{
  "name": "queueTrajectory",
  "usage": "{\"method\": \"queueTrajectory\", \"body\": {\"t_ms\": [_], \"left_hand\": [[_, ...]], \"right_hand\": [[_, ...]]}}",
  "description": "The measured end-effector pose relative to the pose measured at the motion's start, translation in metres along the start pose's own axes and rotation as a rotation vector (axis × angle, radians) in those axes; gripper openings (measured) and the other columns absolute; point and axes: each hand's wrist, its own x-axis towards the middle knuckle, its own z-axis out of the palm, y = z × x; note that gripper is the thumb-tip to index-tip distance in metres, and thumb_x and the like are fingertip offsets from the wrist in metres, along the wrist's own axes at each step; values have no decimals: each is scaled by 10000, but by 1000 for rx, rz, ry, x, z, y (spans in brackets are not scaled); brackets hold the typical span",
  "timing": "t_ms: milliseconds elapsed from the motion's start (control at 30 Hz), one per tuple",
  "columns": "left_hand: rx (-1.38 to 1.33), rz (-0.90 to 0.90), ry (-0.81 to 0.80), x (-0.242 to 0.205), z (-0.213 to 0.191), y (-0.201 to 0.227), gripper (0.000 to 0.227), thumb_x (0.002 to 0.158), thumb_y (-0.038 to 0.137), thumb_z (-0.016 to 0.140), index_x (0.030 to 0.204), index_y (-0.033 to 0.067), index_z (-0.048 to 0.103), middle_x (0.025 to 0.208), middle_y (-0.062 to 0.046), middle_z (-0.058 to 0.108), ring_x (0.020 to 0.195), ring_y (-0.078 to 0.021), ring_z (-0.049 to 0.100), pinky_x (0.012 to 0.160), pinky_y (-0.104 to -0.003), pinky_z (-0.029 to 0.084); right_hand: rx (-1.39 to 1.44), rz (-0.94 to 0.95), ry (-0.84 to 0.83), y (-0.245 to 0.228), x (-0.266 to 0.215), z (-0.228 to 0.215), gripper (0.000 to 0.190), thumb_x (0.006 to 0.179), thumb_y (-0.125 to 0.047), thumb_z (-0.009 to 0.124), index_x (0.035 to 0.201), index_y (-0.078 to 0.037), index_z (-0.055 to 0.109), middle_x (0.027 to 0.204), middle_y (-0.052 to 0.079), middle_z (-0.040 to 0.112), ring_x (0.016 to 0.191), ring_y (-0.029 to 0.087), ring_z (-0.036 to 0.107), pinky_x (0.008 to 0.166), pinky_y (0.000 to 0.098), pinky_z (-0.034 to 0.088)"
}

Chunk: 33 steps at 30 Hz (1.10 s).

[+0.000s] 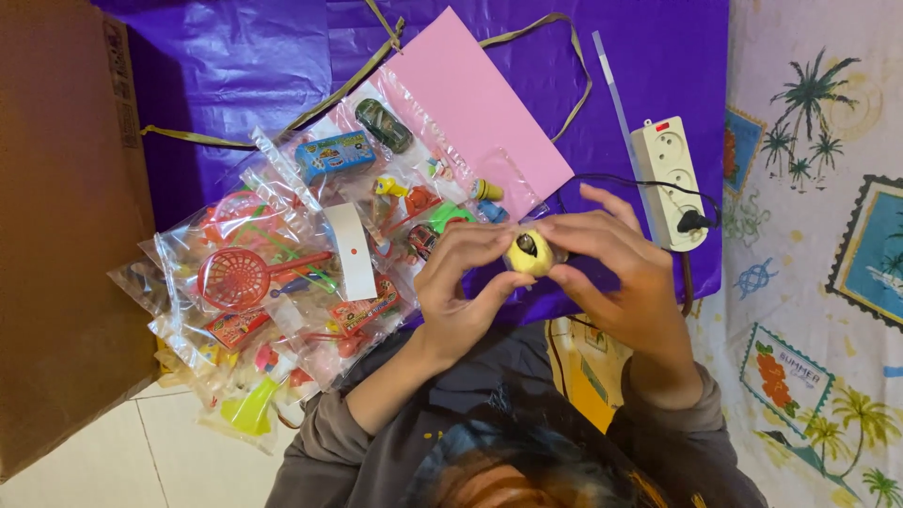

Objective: The person sorts various small plastic toys from a large cardboard box, organizing them onto a purple and pink workspace, and then applies hot glue to the top of a yellow toy using a glue gun.

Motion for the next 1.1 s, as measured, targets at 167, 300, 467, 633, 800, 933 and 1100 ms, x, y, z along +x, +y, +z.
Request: {"method": "queueTrajectory", "body": {"t_ms": [167, 300, 467, 633, 800, 933, 1100], "left_hand": [[-1, 110, -21, -2, 0, 5, 292, 809, 87, 856, 1041, -47, 741, 991, -210, 751, 910, -419, 746, 812, -510, 616], [9, 142, -20, -1, 1, 11, 267, 831, 88, 836, 1045, -45, 748, 998, -223, 750, 909, -435, 745, 813, -530, 623], [8, 163, -7, 0, 4, 14, 246, 838, 83, 828, 1028, -52, 751, 980, -228, 748, 889, -446, 743, 808, -536, 630], [36, 170, 4, 3, 4, 16, 241, 833, 63, 832, 1031, -50, 753, 978, -226, 747, 890, -439, 744, 805, -533, 630], [62, 119, -12, 3, -1, 12, 266, 833, 56, 830, 1062, -38, 733, 1007, -222, 742, 917, -419, 736, 827, -523, 620], [26, -95, 18, -2, -13, 12, 289, 870, 51, 816, 1080, -66, 656, 1044, -209, 725, 987, -371, 733, 843, -455, 590], [-134, -299, 168, 5, -28, 38, 307, 920, 82, 782, 1148, -51, 625, 1079, -130, 673, 1016, -199, 675, 895, -376, 580]], "right_hand": [[5, 14, -27, -17, 3, -8, 241, 867, -69, 768, 1090, 16, 742, 1093, 194, 751, 968, 378, 762, 989, 575, 549], [8, -100, 21, -20, 5, -7, 239, 853, 13, 762, 1086, 48, 723, 1030, 225, 751, 880, 411, 763, 753, 486, 608], [38, -109, 18, -20, 6, -8, 282, 820, 35, 775, 1099, 44, 734, 1016, 226, 753, 859, 400, 766, 689, 444, 617], [18, -118, 7, -24, 13, -10, 171, 881, 15, 714, 1043, 62, 735, 996, 226, 752, 833, 403, 756, 665, 427, 606], [-18, -129, 25, -23, 16, -2, 133, 910, -9, 709, 1017, 68, 731, 995, 232, 746, 816, 416, 742, 668, 457, 599], [-56, -172, 22, -23, 29, 11, 161, 965, -59, 682, 1042, 78, 719, 993, 239, 739, 839, 452, 732, 681, 479, 584], [-176, -232, -66, -41, 40, 25, 282, 1013, -167, 634, 1214, 20, 699, 1095, 166, 732, 981, 397, 715, 887, 510, 527]]}}
